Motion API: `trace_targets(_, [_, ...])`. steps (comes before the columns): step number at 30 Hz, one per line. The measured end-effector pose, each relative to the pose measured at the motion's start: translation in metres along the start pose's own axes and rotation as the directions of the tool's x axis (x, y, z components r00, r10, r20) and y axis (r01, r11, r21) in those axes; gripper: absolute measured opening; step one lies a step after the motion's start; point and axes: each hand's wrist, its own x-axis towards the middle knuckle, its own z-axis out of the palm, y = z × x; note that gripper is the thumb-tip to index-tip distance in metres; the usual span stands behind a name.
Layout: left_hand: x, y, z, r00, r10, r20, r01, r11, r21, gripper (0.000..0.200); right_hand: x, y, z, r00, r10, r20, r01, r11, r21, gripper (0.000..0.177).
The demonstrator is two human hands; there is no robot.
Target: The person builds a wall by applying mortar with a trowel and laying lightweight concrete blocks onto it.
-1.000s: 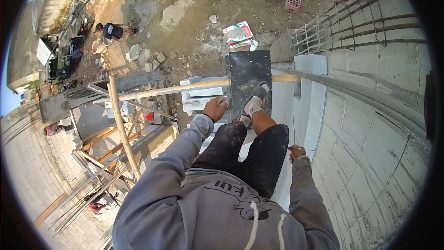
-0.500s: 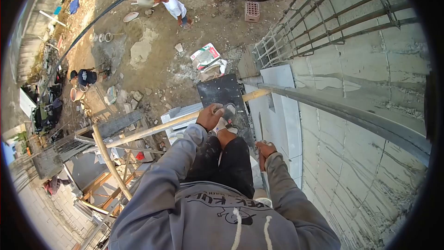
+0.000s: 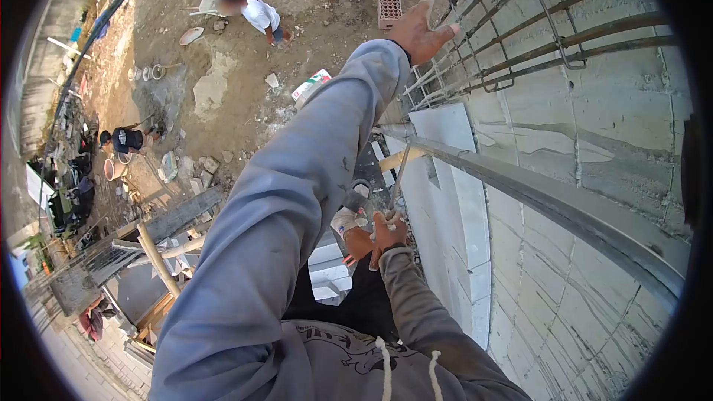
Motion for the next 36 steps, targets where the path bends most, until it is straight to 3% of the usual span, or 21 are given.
trace_targets(2, [0.003,0.007,0.012,1.000,0.021,-0.016,-0.021,1.000,-0.008,0.079,0.007,-0.011,-0.011,0.969,0.178,0.171,-0.193,0.978,0.076,0.029])
trace_targets(4, [0.013,0.025,0.009,0.974,-0.030,0.226,0.045,0.997,-0.060,0.082,0.015,-0.035,-0.029,0.951,0.239,0.198,-0.240,0.971,-0.021,0.031])
trace_targets(7, [-0.006,0.027,0.023,0.961,-0.053,0.272,0.073,0.995,-0.064,0.078,0.038,-0.042,-0.048,0.891,-0.052,0.450,0.290,0.829,-0.478,0.041])
trace_targets(8, [-0.011,0.020,0.028,0.959,-0.067,0.274,0.070,0.998,-0.003,0.074,0.044,-0.043,-0.049,0.892,-0.045,0.450,0.290,0.821,-0.492,0.041])
trace_targets(9, [-0.017,0.007,0.030,0.974,0.012,0.228,0.019,0.991,-0.132,0.065,0.049,-0.061,-0.050,0.863,-0.095,0.497,0.406,0.717,-0.567,0.043])
trace_targets(10, [-0.031,0.013,0.013,0.979,-0.068,0.194,0.112,0.968,-0.223,0.063,0.053,-0.081,-0.049,0.825,-0.133,0.549,0.511,0.590,-0.626,0.045])
trace_targets(11, [-0.051,0.020,-0.012,0.975,-0.149,0.165,0.196,0.928,-0.316,0.061,0.058,-0.106,-0.043,0.812,0.012,0.583,0.509,0.474,-0.719,0.046])
trace_targets(12, [-0.067,0.004,-0.027,0.980,-0.184,0.070,0.197,0.938,-0.284,0.059,0.062,-0.125,-0.034,0.813,0.016,0.582,0.512,0.456,-0.728,0.046])
trace_targets(14, [-0.114,-0.043,-0.051,0.939,-0.338,-0.055,0.305,0.899,-0.314,0.055,0.067,-0.152,-0.017,0.915,0.068,0.397,0.369,0.253,-0.894,0.047])
trace_targets(17, [-0.209,-0.107,-0.093,0.803,-0.576,-0.154,0.507,0.796,-0.331,0.048,0.084,-0.179,-0.001,0.905,0.128,0.406,0.391,0.128,-0.911,0.050])
trace_targets(19, [-0.269,-0.130,-0.117,0.697,-0.685,-0.211,0.632,0.727,-0.270,0.045,0.095,-0.171,0.006,0.914,0.091,0.396,0.370,0.215,-0.904,0.050])
trace_targets(22, [-0.340,-0.161,-0.126,0.526,-0.832,-0.175,0.715,0.544,-0.439,0.045,0.106,-0.139,0.024,0.916,0.009,0.401,0.367,0.385,-0.847,0.051])
trace_targets(24, [-0.368,-0.172,-0.118,0.493,-0.859,-0.139,0.750,0.501,-0.432,0.044,0.113,-0.096,0.048,0.894,0.218,0.393,0.190,0.609,-0.770,0.053])
trace_targets(25, [-0.374,-0.180,-0.115,0.454,-0.884,-0.116,0.783,0.457,-0.421,0.043,0.112,-0.082,0.059,0.896,0.221,0.384,0.180,0.611,-0.771,0.053])
trace_targets(26, [-0.377,-0.187,-0.111,0.454,-0.885,-0.103,0.788,0.453,-0.416,0.043,0.110,-0.066,0.071,0.934,0.238,0.267,-0.018,0.776,-0.631,0.050])
trace_targets(27, [-0.376,-0.193,-0.104,0.501,-0.859,-0.111,0.776,0.502,-0.383,0.043,0.106,-0.053,0.082,0.948,0.280,0.151,-0.195,0.886,-0.421,0.048])
trace_targets(28, [-0.372,-0.200,-0.098,0.552,-0.825,-0.117,0.756,0.555,-0.348,0.042,0.093,-0.050,0.091,0.949,0.281,0.143,-0.202,0.891,-0.407,0.048])
trace_targets(30, [-0.348,-0.213,-0.090,0.611,-0.785,-0.103,0.726,0.607,-0.323,0.042,0.065,-0.055,0.104,0.964,0.264,0.037,-0.263,0.964,-0.027,0.037])
trace_targets(31, [-0.334,-0.219,-0.086,0.643,-0.762,-0.069,0.717,0.632,-0.296,0.041,0.064,-0.032,0.109,0.964,0.264,0.027,-0.264,0.965,-0.005,0.037])
trace_targets(33, [-0.294,-0.227,-0.080,0.701,-0.713,-0.027,0.686,0.683,-0.251,0.040,0.078,0.013,0.128,0.993,0.083,-0.085,-0.060,0.968,0.243,0.027])
trace_targets(36, [-0.233,-0.233,-0.064,0.855,-0.517,0.035,0.506,0.819,-0.271,0.040,0.081,0.002,0.145,0.975,0.207,-0.076,-0.144,0.858,0.492,0.025])
